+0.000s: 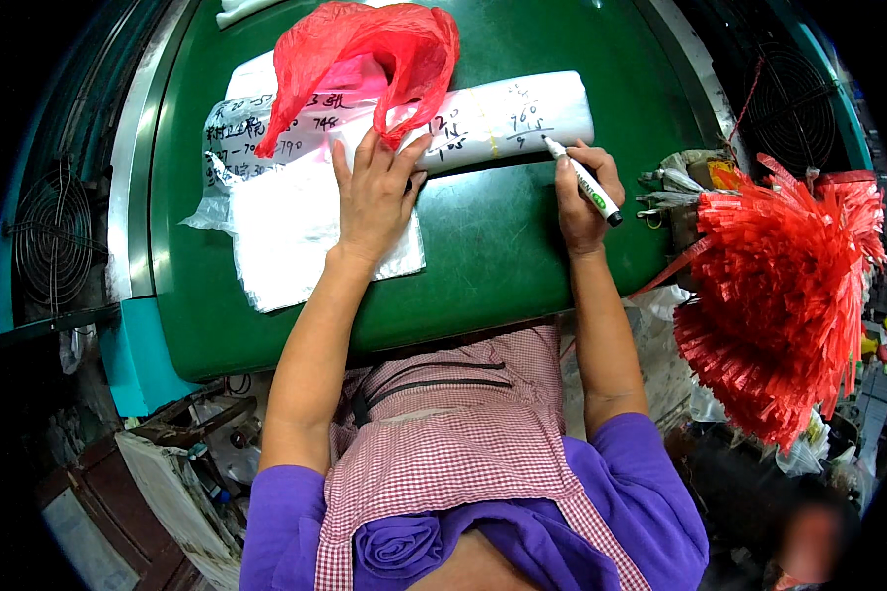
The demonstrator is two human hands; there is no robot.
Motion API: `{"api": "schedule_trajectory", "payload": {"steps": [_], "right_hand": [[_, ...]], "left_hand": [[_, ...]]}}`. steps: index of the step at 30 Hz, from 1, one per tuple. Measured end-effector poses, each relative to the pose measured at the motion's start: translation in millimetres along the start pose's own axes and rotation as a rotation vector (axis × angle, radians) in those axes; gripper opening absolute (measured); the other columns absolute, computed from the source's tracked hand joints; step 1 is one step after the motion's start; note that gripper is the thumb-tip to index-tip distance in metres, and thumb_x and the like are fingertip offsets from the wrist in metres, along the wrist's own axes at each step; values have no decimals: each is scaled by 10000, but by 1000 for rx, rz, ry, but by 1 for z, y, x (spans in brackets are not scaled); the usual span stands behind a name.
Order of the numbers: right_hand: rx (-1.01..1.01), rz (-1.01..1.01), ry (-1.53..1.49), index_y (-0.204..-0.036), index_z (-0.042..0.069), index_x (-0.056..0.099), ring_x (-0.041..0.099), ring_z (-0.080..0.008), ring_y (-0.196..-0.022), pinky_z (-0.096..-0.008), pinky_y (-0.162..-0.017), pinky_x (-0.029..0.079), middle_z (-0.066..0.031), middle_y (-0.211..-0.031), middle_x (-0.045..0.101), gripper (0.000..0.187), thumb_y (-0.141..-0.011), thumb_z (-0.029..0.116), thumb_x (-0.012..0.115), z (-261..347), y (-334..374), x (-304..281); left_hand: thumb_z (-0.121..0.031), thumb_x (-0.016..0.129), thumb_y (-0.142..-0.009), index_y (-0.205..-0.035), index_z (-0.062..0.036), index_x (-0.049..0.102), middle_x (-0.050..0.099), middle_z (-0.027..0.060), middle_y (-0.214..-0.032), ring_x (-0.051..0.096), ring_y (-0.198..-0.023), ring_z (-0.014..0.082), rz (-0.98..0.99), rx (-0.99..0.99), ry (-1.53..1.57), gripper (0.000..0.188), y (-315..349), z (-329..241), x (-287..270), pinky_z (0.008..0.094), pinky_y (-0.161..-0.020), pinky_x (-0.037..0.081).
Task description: The person unpacks a white wrapped bundle from a red plastic bag and places it on a green table. They use a black marker to write numbers and text on the bundle and a separate white sheet of paper. Finally, the person places the labeled bundle back into the red bag and ties it.
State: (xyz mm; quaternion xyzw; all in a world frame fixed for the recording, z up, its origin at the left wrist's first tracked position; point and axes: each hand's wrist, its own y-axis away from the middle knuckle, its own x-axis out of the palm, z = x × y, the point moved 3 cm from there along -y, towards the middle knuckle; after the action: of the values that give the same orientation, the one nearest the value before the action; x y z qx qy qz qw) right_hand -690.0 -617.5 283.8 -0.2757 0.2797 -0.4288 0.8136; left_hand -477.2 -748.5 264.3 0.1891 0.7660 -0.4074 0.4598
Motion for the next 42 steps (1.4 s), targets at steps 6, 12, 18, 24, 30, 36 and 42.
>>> {"api": "schedule_trajectory", "payload": {"steps": [6, 12, 18, 24, 30, 36, 42], "right_hand": [[-9, 6, 32, -849, 5, 615, 646, -240, -715, -387, -897, 504, -121, -767, 635, 100, -794, 61, 677, -3, 0, 0], [-1, 4, 42, -849, 8, 622, 647, -229, -702, -367, -885, 504, -119, -759, 638, 101, -790, 61, 686, -6, 0, 1], [3, 22, 55, -831, 8, 622, 642, -228, -676, -372, -888, 501, -116, -741, 637, 86, -784, 52, 680, -4, -1, 1], [-14, 48, 77, -822, 7, 612, 638, -227, -678, -388, -901, 493, -119, -738, 631, 84, -774, 43, 671, -8, 1, -1], [-22, 12, 62, -840, 6, 613, 640, -228, -712, -385, -898, 495, -121, -765, 632, 92, -778, 43, 670, -4, 0, 0], [15, -41, 48, -847, 12, 623, 642, -233, -720, -400, -916, 491, -112, -781, 639, 88, -781, 45, 670, -4, 0, -2], [-106, 31, 52, -859, 18, 626, 643, -241, -711, -429, -928, 484, -104, -778, 635, 124, -761, 57, 692, -3, 1, 1]], "left_hand": [[-204, 679, -835, -1311, -247, 545, 535, 77, -1300, 345, -1347, 250, 7, -6, 9, 496, -1, -1, -1, 607, -1070, 190], [-203, 679, -836, -1310, -247, 546, 533, 86, -1297, 348, -1345, 250, -2, 3, 11, 495, -1, -1, -1, 602, -1072, 190], [-199, 713, -793, -1309, -273, 528, 568, 68, -1132, 408, -1260, 257, -51, 28, -1, 553, -1, -1, -1, 603, -1069, 197], [-203, 714, -794, -1313, -269, 522, 567, 72, -1142, 399, -1268, 258, -54, 30, -2, 557, -1, -2, -1, 606, -1071, 193], [-196, 686, -827, -1309, -247, 543, 534, 90, -1293, 359, -1336, 247, 6, -6, 12, 506, -1, -1, -1, 602, -1069, 193], [-200, 688, -827, -1301, -242, 547, 533, 86, -1300, 341, -1345, 245, 13, -12, 11, 496, -1, -2, -3, 605, -1068, 192], [-203, 690, -826, -1308, -249, 545, 540, 83, -1289, 359, -1332, 250, 2, -5, 9, 506, -1, -2, -2, 602, -1067, 194]]}}
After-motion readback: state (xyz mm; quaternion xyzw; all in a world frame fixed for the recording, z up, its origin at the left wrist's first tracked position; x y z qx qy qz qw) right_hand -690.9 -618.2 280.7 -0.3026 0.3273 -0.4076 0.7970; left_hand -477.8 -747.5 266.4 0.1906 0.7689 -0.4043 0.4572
